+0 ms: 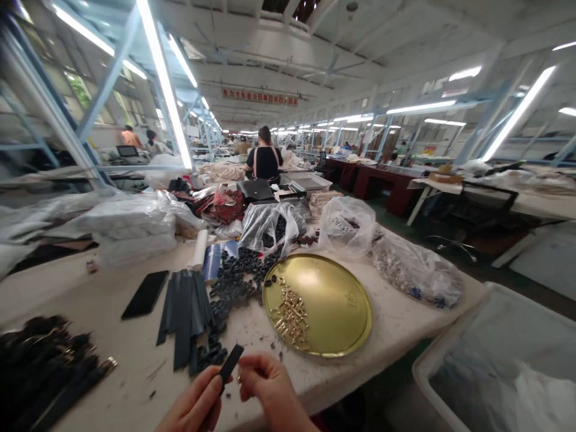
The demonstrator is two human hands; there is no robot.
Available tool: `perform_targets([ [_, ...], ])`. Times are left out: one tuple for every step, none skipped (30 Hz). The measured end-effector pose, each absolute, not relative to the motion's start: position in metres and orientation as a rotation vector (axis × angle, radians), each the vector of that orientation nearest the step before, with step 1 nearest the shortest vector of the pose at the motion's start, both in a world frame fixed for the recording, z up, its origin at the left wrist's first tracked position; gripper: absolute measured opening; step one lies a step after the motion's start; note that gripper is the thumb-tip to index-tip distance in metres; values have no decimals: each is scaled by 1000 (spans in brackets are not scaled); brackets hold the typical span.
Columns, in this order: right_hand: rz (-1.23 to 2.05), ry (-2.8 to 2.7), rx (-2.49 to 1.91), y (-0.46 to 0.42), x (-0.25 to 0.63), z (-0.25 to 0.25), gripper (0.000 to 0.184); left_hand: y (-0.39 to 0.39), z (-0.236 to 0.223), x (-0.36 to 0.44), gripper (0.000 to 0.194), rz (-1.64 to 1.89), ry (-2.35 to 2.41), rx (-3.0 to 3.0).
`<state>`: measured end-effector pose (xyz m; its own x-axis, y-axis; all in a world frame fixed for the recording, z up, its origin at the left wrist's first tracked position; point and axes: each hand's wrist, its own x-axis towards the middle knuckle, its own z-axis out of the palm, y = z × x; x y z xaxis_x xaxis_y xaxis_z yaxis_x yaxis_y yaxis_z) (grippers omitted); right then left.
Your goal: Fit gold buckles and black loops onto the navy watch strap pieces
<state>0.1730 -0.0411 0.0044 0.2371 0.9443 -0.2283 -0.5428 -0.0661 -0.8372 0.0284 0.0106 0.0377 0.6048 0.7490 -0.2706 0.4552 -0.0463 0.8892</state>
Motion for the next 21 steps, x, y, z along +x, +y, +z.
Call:
perform_targets([
  [1325,-371,-988,-42,173,7,29,8,38,28,38,301,1008,1689],
  [1353,-233,-953,-42,173,8,31,6,37,28,36,289,1015,1698],
  [1390,-116,-921,-43,172,8,33,4,35,27,34,272,1016,1716],
  [1430,-26,-897,-44,171,7,36,2,33,27,32,252,1011,1742],
  [1466,36,-884,-45,169,6,37,0,30,26,31,243,1013,1777],
  [1495,74,-879,-47,168,5,38,-1,28,25,30,238,1015,1818],
  [1516,89,-883,-49,166,4,39,-2,26,24,29,230,1013,1861],
  [1527,90,-891,-50,163,3,39,-3,24,23,28,221,1009,1896],
  [1532,77,-905,-52,161,2,38,-3,23,23,28,215,1005,1918],
  [1531,46,-925,-53,158,1,38,-4,22,23,27,218,1005,1923],
  [1520,-4,-955,-53,156,-1,37,-5,22,24,27,228,1003,1911],
  [1497,-70,-1000,-54,153,-3,37,-6,22,25,26,244,997,1880],
  [1461,-141,-1053,-54,150,-5,37,-7,23,27,24,265,992,1834],
  [1413,-209,-1110,-55,148,-7,37,-9,24,28,21,287,987,1780],
  [1356,-270,-1163,-55,146,-10,37,-10,25,30,17,301,985,1721],
  [1298,-327,-1206,-56,144,-12,37,-11,26,31,14,303,984,1658],
  [1249,-382,-1238,-57,143,-14,36,-11,27,31,13,295,981,1595],
  [1212,-439,-1260,-59,142,-15,34,-12,27,31,14,285,977,1537],
  [1191,-494,-1280,-60,142,-16,32,-12,27,31,15,274,970,1489],
  [1185,-545,-1303,-62,143,-16,31,-11,27,30,18,260,961,1451],
  [1187,-587,-1330,-63,143,-16,31,-11,26,29,20,247,952,1423],
])
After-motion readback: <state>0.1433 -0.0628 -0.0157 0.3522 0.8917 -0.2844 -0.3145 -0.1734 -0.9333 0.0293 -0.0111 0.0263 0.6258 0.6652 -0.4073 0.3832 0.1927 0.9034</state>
